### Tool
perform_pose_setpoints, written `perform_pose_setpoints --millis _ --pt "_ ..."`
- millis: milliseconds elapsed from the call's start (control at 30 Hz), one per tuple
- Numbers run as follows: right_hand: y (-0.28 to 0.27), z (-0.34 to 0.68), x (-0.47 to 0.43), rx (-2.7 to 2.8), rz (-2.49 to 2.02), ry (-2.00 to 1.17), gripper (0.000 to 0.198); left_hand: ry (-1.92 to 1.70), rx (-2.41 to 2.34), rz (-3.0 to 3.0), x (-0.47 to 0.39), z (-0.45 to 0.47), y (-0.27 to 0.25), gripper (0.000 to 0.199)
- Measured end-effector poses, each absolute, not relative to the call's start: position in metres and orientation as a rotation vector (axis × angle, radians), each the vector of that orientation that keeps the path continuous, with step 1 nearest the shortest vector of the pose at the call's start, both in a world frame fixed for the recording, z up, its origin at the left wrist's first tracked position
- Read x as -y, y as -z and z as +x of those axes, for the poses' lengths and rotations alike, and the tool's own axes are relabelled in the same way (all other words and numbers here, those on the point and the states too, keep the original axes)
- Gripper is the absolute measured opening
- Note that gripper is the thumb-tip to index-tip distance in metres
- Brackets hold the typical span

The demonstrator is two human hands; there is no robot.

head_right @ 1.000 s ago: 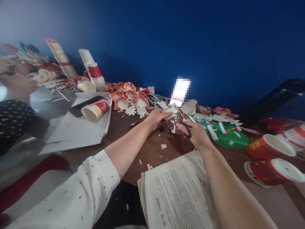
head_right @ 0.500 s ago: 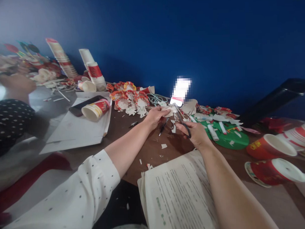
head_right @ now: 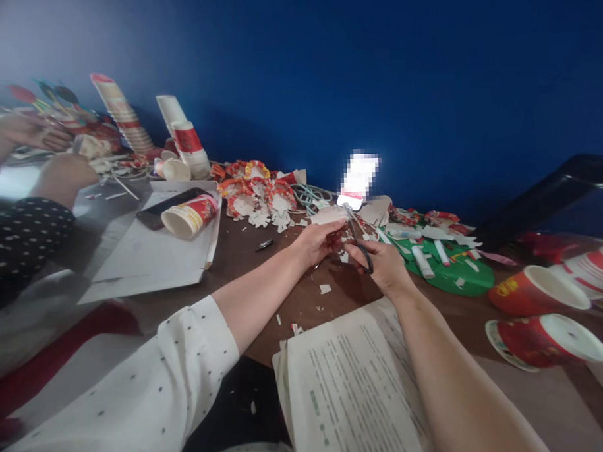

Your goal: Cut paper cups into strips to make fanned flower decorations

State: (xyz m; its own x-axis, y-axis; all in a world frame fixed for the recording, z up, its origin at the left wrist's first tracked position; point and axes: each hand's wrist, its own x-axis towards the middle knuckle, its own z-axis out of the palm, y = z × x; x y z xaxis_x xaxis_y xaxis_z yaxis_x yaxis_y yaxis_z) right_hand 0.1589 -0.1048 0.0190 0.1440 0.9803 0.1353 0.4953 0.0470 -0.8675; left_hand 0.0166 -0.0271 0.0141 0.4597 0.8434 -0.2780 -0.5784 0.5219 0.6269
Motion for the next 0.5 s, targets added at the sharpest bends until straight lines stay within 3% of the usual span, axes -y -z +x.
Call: perform_pose_setpoints --millis 500 --pt "-0.009 0.141 0.104 1.209 -1.421 -0.929 0.044 -0.976 -0.612 0.53 0.028 0.024 -0.006 0.025"
